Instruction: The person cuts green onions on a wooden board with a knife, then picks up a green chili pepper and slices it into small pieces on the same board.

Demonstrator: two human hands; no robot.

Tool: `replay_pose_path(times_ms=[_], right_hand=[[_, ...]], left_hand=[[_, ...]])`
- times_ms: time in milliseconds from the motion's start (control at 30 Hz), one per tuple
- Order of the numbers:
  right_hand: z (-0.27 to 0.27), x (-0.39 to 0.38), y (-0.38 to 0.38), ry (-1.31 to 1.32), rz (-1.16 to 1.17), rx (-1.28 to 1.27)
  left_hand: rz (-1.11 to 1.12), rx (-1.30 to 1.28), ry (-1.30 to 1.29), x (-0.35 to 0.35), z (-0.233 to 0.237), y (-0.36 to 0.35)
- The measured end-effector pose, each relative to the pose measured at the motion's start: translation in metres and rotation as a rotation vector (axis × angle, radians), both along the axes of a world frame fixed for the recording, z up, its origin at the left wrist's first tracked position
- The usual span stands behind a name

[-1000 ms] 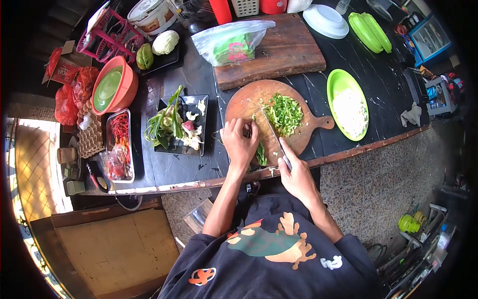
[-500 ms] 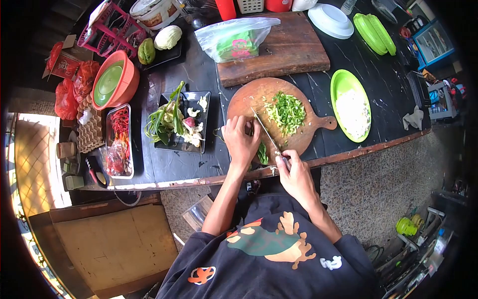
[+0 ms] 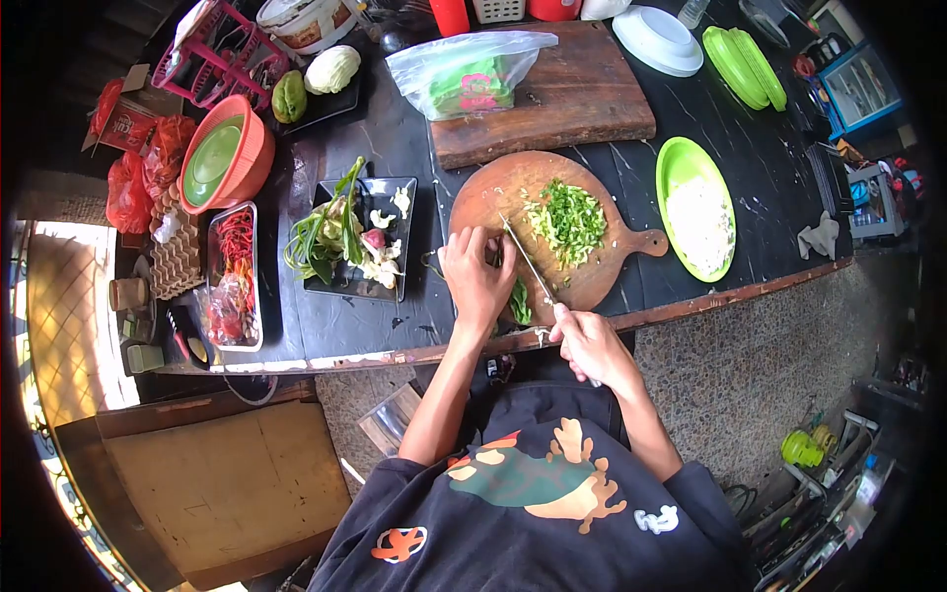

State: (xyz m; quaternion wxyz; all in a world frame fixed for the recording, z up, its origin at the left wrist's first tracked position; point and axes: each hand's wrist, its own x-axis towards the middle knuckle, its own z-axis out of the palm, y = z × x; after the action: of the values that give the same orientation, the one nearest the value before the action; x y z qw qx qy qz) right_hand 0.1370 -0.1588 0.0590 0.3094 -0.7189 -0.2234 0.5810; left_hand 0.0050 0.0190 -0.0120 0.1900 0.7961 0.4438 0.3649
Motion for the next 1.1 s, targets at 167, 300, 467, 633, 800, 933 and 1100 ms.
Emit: replay_pose_path(times_ms=[167, 300, 467, 633, 800, 933, 1100], right_hand=[[-0.012, -0.005, -0.005, -0.348, 0.078, 0.173], [-0.005, -0.010, -0.008, -0.469, 0.101, 0.177], [-0.007, -0.007, -0.009, -0.583, 0.153, 0.196], [-0.009, -0.009, 0.011, -0.689, 0.180, 0.217], [-0.012, -0.004, 0.051, -0.719, 0.179, 0.212], [-0.011, 0.005, 0.072, -0.702, 0.252, 0.210], [0.023, 0.002, 0.051, -0.525, 0.151, 0.253]], left_hand=[[-0.001, 0.036, -0.004, 0.000, 0.002, 0.000], [0.009, 0.031, 0.013, -0.001, 0.000, 0.000], [0.004, 0.036, 0.031, -0.002, -0.004, 0.001], [-0.021, 0.045, 0.032, -0.004, -0.003, 0.002], [-0.027, 0.046, 0.040, -0.003, -0.003, 0.003], [-0.025, 0.011, 0.017, -0.002, -0.003, 0.001], [-0.013, 0.019, -0.010, -0.001, 0.000, 0.000]])
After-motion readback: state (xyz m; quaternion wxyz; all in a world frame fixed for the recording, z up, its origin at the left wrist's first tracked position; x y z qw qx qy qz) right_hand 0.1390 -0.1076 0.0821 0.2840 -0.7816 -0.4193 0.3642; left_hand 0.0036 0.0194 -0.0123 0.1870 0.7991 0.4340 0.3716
